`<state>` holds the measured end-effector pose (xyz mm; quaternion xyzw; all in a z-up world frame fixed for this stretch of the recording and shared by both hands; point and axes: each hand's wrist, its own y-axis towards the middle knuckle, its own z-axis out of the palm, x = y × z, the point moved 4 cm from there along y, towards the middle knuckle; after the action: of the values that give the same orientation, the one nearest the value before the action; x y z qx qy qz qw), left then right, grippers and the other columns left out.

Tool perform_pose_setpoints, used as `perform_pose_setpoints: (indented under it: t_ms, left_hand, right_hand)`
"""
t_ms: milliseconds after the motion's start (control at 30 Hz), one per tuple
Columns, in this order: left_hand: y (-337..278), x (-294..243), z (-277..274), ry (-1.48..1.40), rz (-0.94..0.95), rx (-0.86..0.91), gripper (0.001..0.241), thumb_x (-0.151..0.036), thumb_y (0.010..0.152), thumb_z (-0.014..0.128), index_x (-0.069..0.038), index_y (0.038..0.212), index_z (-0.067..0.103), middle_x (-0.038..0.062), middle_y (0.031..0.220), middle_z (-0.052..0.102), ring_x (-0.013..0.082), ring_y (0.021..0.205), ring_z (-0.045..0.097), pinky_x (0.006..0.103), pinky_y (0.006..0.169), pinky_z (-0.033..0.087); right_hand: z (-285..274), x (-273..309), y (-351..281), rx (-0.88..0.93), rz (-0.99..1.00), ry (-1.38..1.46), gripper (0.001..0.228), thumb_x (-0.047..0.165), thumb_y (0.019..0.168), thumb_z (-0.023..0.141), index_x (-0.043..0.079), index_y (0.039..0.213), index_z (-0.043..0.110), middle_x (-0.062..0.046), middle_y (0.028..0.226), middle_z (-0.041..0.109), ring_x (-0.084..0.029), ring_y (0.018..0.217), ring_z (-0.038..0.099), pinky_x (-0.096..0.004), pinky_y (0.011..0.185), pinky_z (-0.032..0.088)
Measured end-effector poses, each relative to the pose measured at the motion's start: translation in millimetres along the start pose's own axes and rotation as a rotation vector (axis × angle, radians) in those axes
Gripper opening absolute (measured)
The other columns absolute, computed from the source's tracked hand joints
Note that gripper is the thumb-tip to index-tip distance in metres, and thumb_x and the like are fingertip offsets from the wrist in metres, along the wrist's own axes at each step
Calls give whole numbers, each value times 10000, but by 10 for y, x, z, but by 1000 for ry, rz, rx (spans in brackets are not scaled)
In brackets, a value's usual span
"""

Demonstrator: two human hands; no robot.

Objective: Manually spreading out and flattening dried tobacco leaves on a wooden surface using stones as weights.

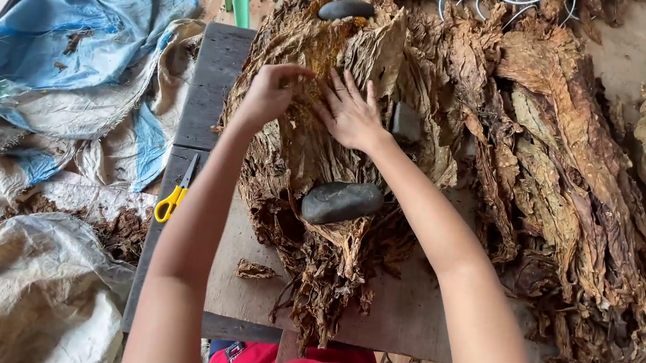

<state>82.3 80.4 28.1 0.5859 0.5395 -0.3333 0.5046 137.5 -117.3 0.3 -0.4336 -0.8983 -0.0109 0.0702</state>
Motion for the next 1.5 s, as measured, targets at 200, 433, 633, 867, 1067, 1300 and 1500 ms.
perform_pose_setpoints:
  t_ms: [200,433,633,867,1067,1300,1500]
  left_hand:
    - [-287,-564,-573,-65,-80,183,552,234,969,629,85,1488,746,414,1443,717,414,912,810,431,792,662]
    - [-188,21,-445,58,-169,160,816,244,886,671,-44,1647,618,180,1740,612,24,590,521,173,480,466]
    - [-172,421,-547,-217,-122,59,726,181,861,820,72,1566,689,392,1582,597,502,1304,718,549,1008,684]
    - [-352,513,-984,-289,-158,-35,539,163,990,819,80,1511,709,435,1544,588,586,1187,766,544,921,748]
    - [-62,1226,-589,-284,-278,-150,718,-458,1178,832,194,1420,654,305,1144,757,324,938,800,495,743,766]
    - [150,1061,-423,-21,10,-411,255,-303,1218,733,-68,1177,823,139,848,832,211,806,745,446,742,598]
    - [-132,1102,-622,78,42,-531,123,-254,1214,778,-134,1204,802,188,881,856,266,849,839,445,764,651]
  right_hand:
    - [95,-31,78,26,38,-85,822,770,1213,283,274,1864,348,-20,1975,156,-298,1816,83,-766,1407,-2]
    - [127,98,211,-175,107,-282,1036,861,1238,258,139,1892,-93,-98,1898,-293,-282,1787,-212,-738,1435,-85]
    - [265,170,232,9,-118,-161,1120,926,1112,83,120,1843,349,-180,1914,323,-355,1774,276,-699,1420,173]
    - [247,218,219,57,-100,-210,1214,1018,1058,132,123,1863,289,-151,1942,269,-377,1788,252,-711,1426,159]
    - [255,253,184,97,-76,-227,1210,1008,1066,123,115,1866,283,-144,1952,244,-371,1795,228,-700,1430,139]
    - [298,224,209,43,-69,-201,1172,1004,1079,200,141,1863,307,-139,1944,268,-371,1790,246,-704,1429,135]
    - [171,297,111,38,-94,-210,1198,1012,1069,112,141,1872,289,-147,1953,238,-387,1789,247,-733,1398,133]
